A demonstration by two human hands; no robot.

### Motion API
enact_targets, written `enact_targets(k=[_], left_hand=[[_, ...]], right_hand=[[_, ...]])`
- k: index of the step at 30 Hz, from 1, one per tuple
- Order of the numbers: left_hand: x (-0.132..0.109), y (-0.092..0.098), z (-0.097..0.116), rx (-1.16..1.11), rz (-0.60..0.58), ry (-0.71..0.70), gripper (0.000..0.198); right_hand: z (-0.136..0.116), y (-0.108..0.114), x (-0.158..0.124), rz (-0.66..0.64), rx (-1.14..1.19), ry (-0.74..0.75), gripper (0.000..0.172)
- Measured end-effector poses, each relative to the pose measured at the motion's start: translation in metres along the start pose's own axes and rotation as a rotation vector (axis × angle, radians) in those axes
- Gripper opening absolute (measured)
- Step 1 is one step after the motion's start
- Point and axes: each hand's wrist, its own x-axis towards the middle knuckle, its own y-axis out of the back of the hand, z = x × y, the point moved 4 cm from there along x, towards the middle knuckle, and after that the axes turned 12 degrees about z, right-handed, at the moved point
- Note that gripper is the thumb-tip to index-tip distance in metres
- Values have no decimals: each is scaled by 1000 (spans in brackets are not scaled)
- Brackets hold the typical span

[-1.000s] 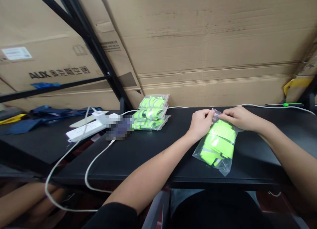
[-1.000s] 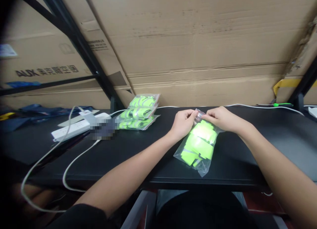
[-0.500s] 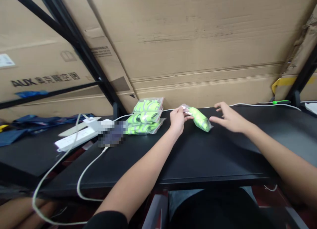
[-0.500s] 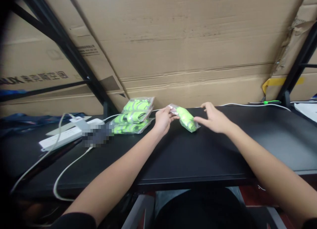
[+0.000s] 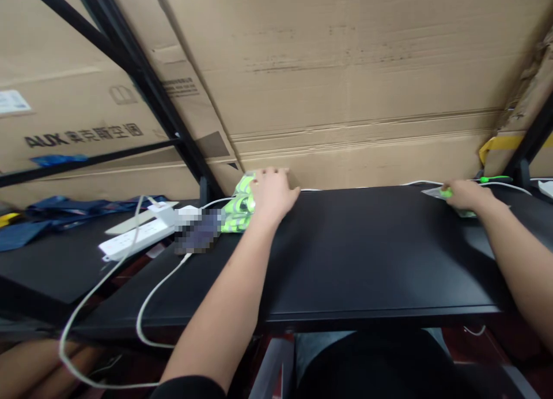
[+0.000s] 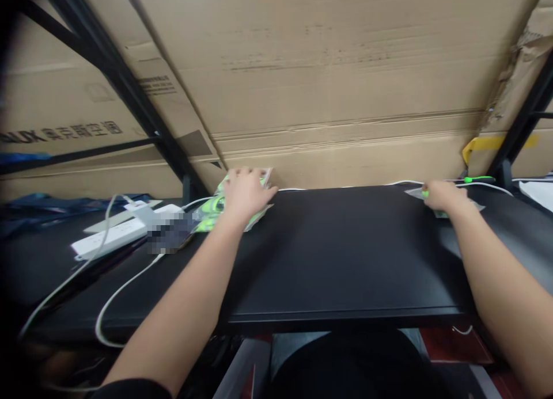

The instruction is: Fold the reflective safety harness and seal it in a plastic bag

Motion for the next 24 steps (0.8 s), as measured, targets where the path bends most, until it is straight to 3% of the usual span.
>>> enact_targets(k=[2, 4, 6, 10, 12, 14, 16, 18, 20, 22, 24], left_hand=[[5, -1, -23, 257, -84, 107, 74], [4, -8, -37, 343, -224, 187, 82], [2, -13, -42, 328, -287, 191, 67], [2, -8, -33, 241, -223, 155, 36], [2, -1, -24, 202, -178, 139, 30], [2, 8, -8, 73, -44, 84, 28], [-2, 15, 12, -171, 136, -41, 31], [-12, 13, 33, -422, 220, -210, 34], [-27, 0, 53, -568, 135, -369, 34], [-45, -18, 70, -615, -49, -508, 31], [-61, -32, 83, -641, -232, -620, 29]], right_hand=[[34, 6, -1, 39, -81, -133, 31], [56, 12, -4, 73, -134, -228, 44], [68, 17, -8, 102, -151, -274, 51], [58, 24, -10, 228, -72, -230, 45], [35, 23, -6, 251, -44, -148, 36], [1, 16, 1, 182, -19, -55, 36], [-44, 9, 6, 116, 33, 37, 41], [-95, 5, 5, 55, 100, 145, 43], [-145, 4, -2, 11, 235, 267, 51], [-184, 7, -12, 10, 343, 388, 58], [-207, 6, -23, -43, 369, 485, 49]])
